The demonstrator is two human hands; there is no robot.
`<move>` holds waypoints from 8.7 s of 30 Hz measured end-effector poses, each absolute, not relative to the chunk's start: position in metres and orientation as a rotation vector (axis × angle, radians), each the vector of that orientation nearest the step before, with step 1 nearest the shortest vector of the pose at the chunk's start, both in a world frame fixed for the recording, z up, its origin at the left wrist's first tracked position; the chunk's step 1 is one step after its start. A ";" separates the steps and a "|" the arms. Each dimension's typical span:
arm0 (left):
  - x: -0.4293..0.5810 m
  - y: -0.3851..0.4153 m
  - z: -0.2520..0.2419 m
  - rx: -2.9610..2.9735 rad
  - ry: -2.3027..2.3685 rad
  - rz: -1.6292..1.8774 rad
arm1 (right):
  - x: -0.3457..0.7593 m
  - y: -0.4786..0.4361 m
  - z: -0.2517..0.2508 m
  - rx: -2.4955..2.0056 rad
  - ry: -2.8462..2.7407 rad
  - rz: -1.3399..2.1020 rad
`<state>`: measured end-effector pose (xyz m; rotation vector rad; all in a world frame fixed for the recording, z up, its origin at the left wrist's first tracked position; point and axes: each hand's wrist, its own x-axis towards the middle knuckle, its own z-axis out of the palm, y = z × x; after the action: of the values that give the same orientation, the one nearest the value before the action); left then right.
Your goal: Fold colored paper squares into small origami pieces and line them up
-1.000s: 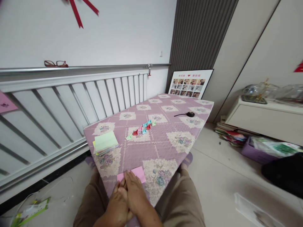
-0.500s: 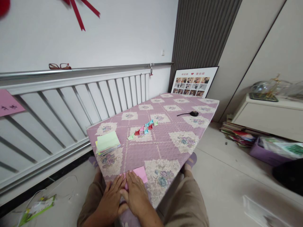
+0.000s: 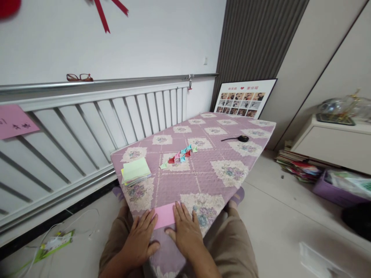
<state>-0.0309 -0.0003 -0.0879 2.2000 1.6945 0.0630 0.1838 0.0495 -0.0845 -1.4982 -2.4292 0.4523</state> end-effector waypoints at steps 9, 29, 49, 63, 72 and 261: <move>-0.029 0.000 -0.088 2.170 1.701 0.116 | 0.195 0.047 -0.081 -1.557 -2.068 0.149; -0.033 0.014 -0.079 2.238 1.807 0.561 | 0.152 0.032 -0.089 -1.254 -2.136 0.340; -0.035 0.003 -0.095 2.033 1.960 0.807 | 0.150 0.027 -0.079 -1.276 -2.207 0.281; -0.043 0.027 -0.083 1.870 2.060 0.574 | 0.145 0.033 -0.085 -1.474 -2.164 0.155; -0.043 0.031 -0.078 1.885 2.074 0.476 | 0.141 0.037 -0.086 -1.571 -2.161 0.104; -0.014 0.037 -0.063 1.953 2.001 0.293 | 0.166 0.050 -0.080 -1.571 -2.197 0.281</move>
<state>-0.0136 0.0374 -0.0633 1.9532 2.0011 0.2935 0.1660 0.0502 -0.0800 -1.5711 -2.1973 0.2807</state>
